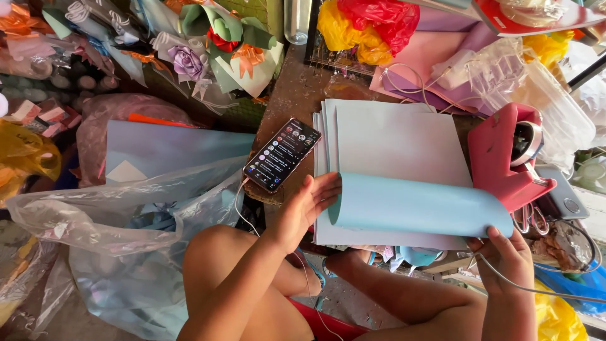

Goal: The person folds a sheet of light blue paper in half and then rolls it into a cylindrical shape. They secure the rolled paper with a rubber band and then use a smartphone to type a message. The person repeats the folding and rolling process with another sheet of paper.

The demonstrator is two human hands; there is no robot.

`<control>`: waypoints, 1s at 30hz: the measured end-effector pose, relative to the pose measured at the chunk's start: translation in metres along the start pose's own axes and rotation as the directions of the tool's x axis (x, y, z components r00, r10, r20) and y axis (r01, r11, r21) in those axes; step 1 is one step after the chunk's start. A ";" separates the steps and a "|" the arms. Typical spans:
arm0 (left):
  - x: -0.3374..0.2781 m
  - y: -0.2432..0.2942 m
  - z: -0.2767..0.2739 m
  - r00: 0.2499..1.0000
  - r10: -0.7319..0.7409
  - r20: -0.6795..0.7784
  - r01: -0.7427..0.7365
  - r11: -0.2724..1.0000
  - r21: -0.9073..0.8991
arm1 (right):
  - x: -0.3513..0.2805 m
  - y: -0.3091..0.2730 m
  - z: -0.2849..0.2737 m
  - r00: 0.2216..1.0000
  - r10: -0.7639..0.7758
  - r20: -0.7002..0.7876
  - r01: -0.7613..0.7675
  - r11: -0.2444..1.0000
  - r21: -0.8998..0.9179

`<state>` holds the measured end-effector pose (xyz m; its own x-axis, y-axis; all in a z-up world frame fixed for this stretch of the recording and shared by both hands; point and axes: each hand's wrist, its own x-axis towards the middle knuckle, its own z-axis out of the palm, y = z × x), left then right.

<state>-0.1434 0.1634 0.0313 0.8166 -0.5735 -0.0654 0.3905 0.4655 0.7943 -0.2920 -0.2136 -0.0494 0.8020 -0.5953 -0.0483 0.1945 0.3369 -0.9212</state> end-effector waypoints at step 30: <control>0.030 0.001 -0.004 0.941 -0.292 0.172 0.290 0.956 0.037 | 0.058 -0.087 0.147 0.639 0.461 0.616 0.732 -0.117 -0.671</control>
<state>-0.1165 0.1493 0.0277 0.5809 -0.7917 -0.1892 0.5946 0.2540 0.7629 -0.1795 -0.1707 0.0851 0.9499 0.2246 -0.2174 0.1855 -0.9648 -0.1864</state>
